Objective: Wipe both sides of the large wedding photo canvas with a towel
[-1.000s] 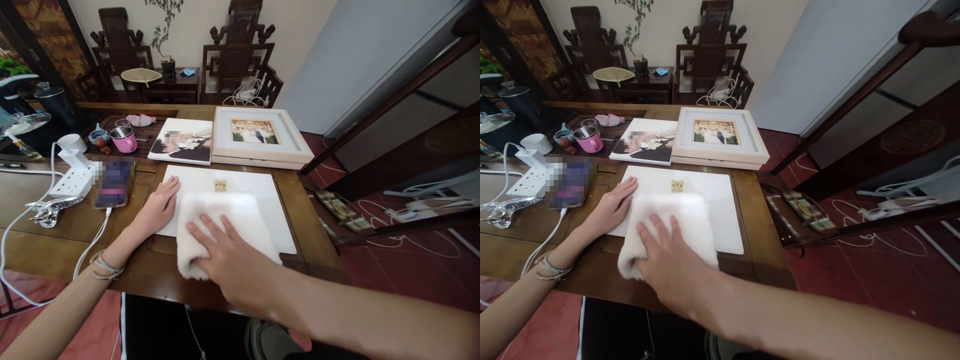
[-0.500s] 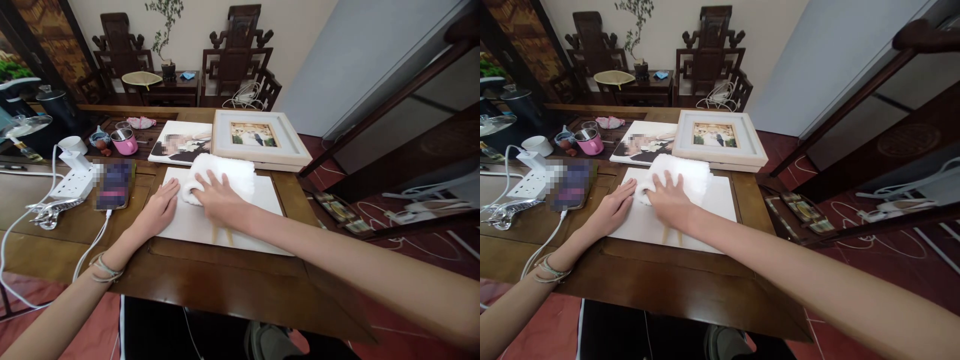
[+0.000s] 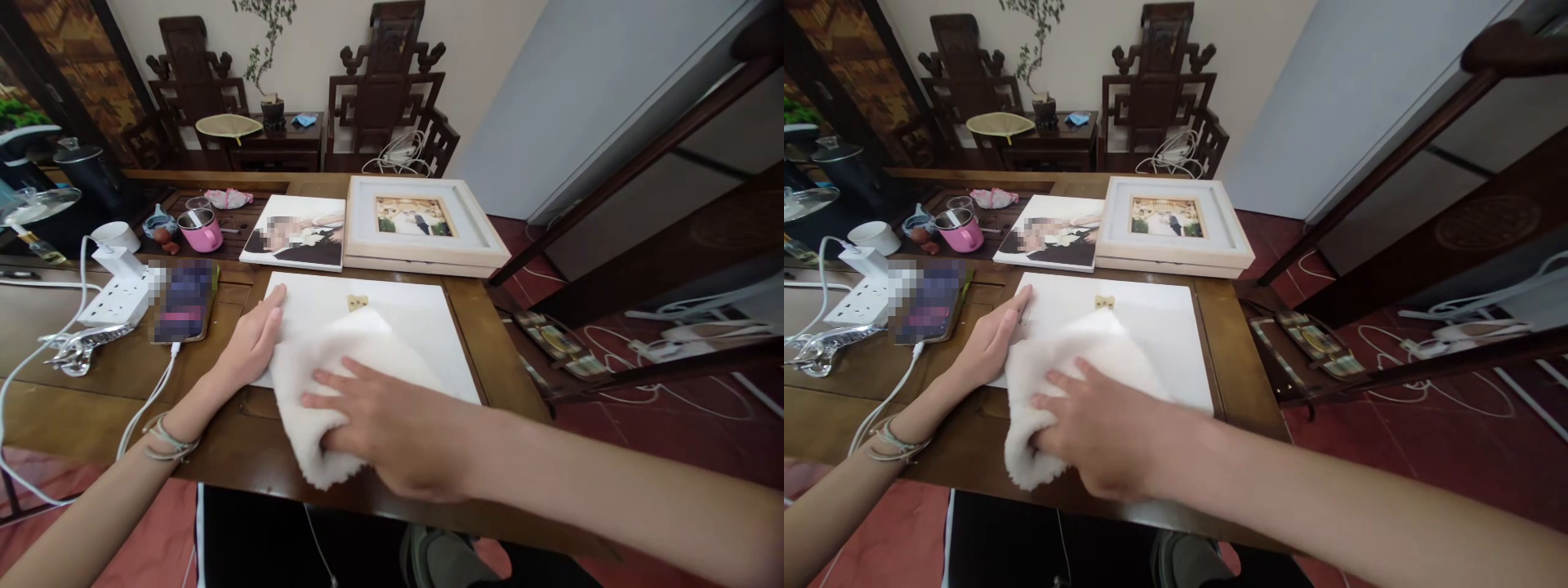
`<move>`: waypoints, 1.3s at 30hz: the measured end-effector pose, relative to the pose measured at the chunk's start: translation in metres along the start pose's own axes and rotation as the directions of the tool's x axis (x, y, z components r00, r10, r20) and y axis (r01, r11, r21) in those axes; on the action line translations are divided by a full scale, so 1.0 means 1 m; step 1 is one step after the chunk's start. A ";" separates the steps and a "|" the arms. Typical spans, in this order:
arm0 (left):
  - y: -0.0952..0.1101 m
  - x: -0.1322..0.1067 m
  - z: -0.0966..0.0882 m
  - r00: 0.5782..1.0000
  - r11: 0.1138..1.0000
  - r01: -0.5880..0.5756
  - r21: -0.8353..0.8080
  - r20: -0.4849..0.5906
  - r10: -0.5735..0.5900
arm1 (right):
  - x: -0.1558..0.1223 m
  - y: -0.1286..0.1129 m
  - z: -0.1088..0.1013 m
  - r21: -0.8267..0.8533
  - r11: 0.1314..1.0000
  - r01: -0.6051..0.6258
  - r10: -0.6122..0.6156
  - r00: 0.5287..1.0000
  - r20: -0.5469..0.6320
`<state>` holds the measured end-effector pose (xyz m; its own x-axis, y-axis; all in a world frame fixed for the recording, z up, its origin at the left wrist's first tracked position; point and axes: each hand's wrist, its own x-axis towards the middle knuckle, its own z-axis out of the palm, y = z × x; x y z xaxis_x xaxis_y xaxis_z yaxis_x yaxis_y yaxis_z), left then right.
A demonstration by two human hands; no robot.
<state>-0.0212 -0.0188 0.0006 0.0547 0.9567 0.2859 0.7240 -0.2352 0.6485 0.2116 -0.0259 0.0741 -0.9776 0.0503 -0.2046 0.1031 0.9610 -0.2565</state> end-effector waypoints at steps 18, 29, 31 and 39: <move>0.000 0.003 0.000 0.988 0.984 -0.138 0.116 0.083 0.128 | 0.079 0.090 -0.036 0.243 0.920 -0.308 0.372 0.882 -0.289; -0.009 0.001 0.006 0.992 0.989 -0.110 0.099 0.077 0.103 | -0.030 0.113 -0.013 0.109 0.842 -0.528 0.538 0.810 -0.233; -0.008 0.001 0.006 0.992 0.989 -0.112 0.100 0.076 0.105 | -0.056 0.117 0.004 0.069 0.811 -0.581 0.582 0.789 -0.196; -0.008 0.002 0.007 0.993 0.990 -0.103 0.099 0.074 0.096 | -0.108 0.036 0.063 0.078 0.927 -0.367 0.372 0.873 -0.316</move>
<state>-0.0219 -0.0139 -0.0084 0.1747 0.9397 0.2939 0.7792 -0.3145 0.5422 0.3321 -0.0133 0.0274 -0.8729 0.4873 0.0248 0.4685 0.8513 -0.2360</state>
